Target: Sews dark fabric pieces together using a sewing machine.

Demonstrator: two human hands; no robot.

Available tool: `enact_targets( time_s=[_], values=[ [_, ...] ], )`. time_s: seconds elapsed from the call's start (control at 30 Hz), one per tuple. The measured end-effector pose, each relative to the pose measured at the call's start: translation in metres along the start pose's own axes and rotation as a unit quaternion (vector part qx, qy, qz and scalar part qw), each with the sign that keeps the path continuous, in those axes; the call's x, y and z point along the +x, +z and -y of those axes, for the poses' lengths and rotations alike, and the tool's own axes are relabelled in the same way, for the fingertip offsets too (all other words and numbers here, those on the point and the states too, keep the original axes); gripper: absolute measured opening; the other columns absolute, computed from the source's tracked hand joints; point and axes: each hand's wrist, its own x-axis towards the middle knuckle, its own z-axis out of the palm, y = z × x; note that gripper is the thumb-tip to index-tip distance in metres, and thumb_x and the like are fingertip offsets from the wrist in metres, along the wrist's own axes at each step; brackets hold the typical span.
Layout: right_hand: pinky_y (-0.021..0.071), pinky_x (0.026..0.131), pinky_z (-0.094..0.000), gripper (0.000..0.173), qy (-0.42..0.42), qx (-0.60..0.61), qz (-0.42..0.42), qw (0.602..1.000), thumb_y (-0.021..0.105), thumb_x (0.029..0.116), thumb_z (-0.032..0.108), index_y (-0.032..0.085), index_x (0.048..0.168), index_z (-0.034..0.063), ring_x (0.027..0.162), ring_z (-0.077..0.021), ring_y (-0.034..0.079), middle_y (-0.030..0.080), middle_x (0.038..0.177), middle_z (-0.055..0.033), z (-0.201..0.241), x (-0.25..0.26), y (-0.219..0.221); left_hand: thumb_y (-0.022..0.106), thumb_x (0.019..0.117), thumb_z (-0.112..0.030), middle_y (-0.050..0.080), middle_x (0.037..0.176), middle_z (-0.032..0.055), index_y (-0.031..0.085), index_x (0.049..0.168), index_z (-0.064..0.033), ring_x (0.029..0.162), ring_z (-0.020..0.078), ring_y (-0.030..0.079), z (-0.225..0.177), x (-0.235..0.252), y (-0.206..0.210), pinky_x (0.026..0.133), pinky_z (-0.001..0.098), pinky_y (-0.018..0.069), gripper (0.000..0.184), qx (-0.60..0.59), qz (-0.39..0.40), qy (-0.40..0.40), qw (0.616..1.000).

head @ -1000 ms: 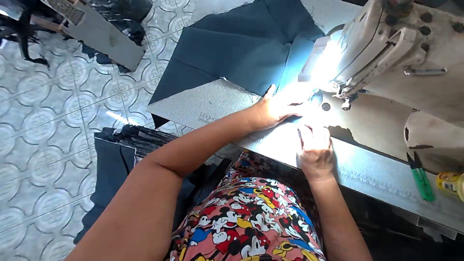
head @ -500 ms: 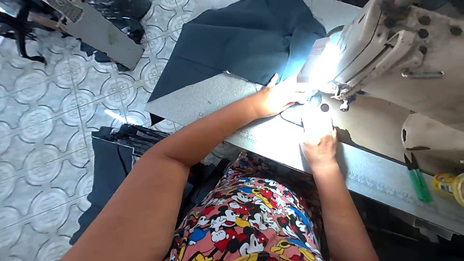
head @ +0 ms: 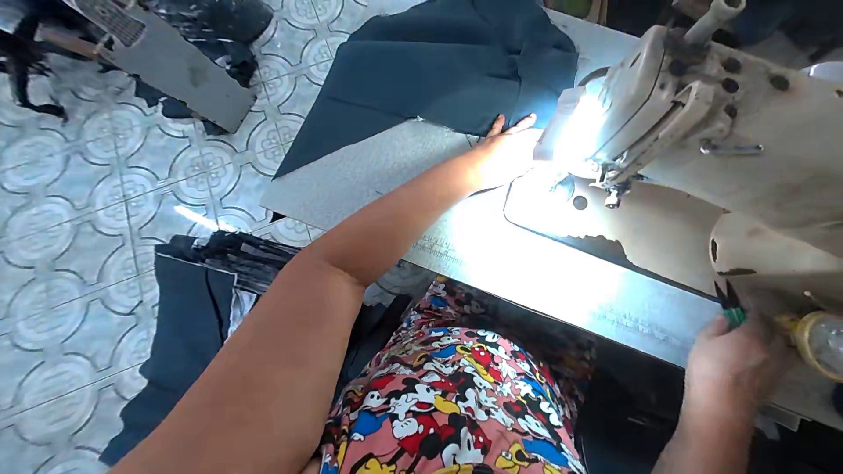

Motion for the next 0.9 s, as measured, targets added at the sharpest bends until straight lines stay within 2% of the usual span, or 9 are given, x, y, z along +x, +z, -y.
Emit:
enact_targets(
  time_s=[0.13, 0.2, 0.3, 0.37, 0.47, 0.57, 0.63, 0.8, 0.9],
  values=[
    [0.042, 0.105, -0.0671, 0.042, 0.004, -0.025, -0.024, 0.999, 0.039, 0.1087, 0.019, 0.059, 0.138, -0.0045, 0.132, -0.0547, 0.051, 0.055, 0.138, -0.0363, -0.001, 0.0, 0.008, 0.051, 0.1064, -0.027, 0.045, 0.16, 0.0018, 0.056, 0.147, -0.0175, 0.157, 0.0257, 0.023, 0.008, -0.008, -0.001, 0.125, 0.0634, 0.0048, 0.042, -0.041, -0.022, -0.047, 0.998],
    [0.0465, 0.101, -0.0634, 0.04, -0.045, -0.004, -0.057, 0.997, 0.037, 0.1078, 0.015, 0.062, 0.13, -0.0088, 0.124, -0.0536, 0.058, 0.06, 0.129, -0.0366, 0.006, -0.004, 0.009, 0.055, 0.1038, -0.022, 0.05, 0.156, 0.0, 0.066, 0.135, -0.0218, 0.155, 0.0297, 0.028, 0.026, -0.018, 0.002, 0.12, 0.0721, 0.0122, 0.033, -0.022, -0.074, -0.034, 0.996],
    [0.0552, 0.082, -0.0624, 0.038, -0.148, 0.096, -0.045, 0.983, 0.039, 0.1095, 0.015, 0.061, 0.13, -0.0092, 0.097, -0.0494, 0.07, 0.069, 0.113, -0.033, 0.046, -0.018, 0.003, 0.049, 0.1076, -0.023, 0.049, 0.156, 0.002, 0.067, 0.132, -0.0227, 0.155, 0.0347, 0.027, 0.049, -0.038, -0.003, 0.115, 0.0774, 0.0159, 0.03, 0.015, -0.096, -0.039, 0.994],
    [0.0569, 0.076, -0.0611, 0.037, -0.2, 0.176, -0.002, 0.964, 0.042, 0.1097, 0.016, 0.06, 0.136, -0.004, 0.088, -0.0455, 0.072, 0.07, 0.108, -0.0297, 0.091, -0.029, 0.003, 0.047, 0.1077, -0.024, 0.05, 0.156, 0.0027, 0.067, 0.132, -0.0239, 0.154, 0.0358, 0.028, 0.054, -0.051, -0.005, 0.115, 0.0779, 0.0165, 0.032, 0.019, -0.095, -0.042, 0.994],
    [0.0568, 0.072, -0.061, 0.032, -0.269, 0.199, 0.036, 0.942, 0.052, 0.1055, 0.019, 0.065, 0.131, 0.0041, 0.089, -0.0428, 0.072, 0.071, 0.109, -0.0242, 0.161, -0.038, 0.012, 0.051, 0.107, -0.021, 0.048, 0.158, 0.0048, 0.068, 0.133, -0.0201, 0.154, 0.0384, 0.026, 0.033, -0.071, -0.015, 0.114, 0.0764, 0.0172, 0.031, 0.006, -0.077, -0.065, 0.995],
    [0.0568, 0.076, -0.0584, 0.03, -0.327, 0.109, 0.049, 0.937, 0.053, 0.102, 0.015, 0.069, 0.122, 0.0004, 0.104, -0.0442, 0.069, 0.065, 0.125, -0.0273, 0.205, -0.035, 0.023, 0.052, 0.106, -0.02, 0.05, 0.156, 0.0047, 0.069, 0.131, -0.0208, 0.153, 0.039, 0.028, 0.032, -0.081, -0.008, 0.113, 0.0776, 0.0179, 0.03, 0.006, -0.086, -0.05, 0.995],
    [0.0561, 0.078, -0.0583, 0.032, -0.318, 0.07, 0.064, 0.943, 0.052, 0.1028, 0.015, 0.065, 0.127, -0.0007, 0.106, -0.044, 0.068, 0.063, 0.127, -0.0284, 0.22, -0.035, 0.024, 0.051, 0.1064, -0.023, 0.05, 0.156, 0.0027, 0.069, 0.13, -0.0238, 0.154, 0.0364, 0.028, 0.041, -0.086, 0.003, 0.114, 0.0791, 0.0158, 0.03, 0.005, -0.092, -0.035, 0.995],
    [0.0558, 0.08, -0.0606, 0.027, -0.3, 0.139, 0.037, 0.943, 0.056, 0.1005, 0.01, 0.068, 0.12, -0.0045, 0.098, -0.0443, 0.071, 0.069, 0.115, -0.0286, 0.193, -0.036, 0.032, 0.058, 0.1025, -0.022, 0.053, 0.153, 0.0011, 0.071, 0.126, -0.0262, 0.153, 0.0368, 0.031, 0.012, -0.117, 0.021, 0.113, 0.0792, 0.0186, 0.027, -0.008, -0.089, -0.018, 0.996],
    [0.0571, 0.077, -0.0614, 0.039, -0.276, 0.122, -0.003, 0.953, 0.051, 0.1062, 0.022, 0.06, 0.14, 0.0037, 0.097, -0.0458, 0.071, 0.064, 0.128, -0.0272, 0.142, -0.03, 0.034, 0.06, 0.1012, -0.024, 0.056, 0.151, 0.0011, 0.072, 0.125, -0.0299, 0.151, 0.0385, 0.033, -0.035, -0.145, 0.043, 0.111, 0.0798, 0.0235, 0.028, -0.015, -0.077, 0.014, 0.997]
  ],
)
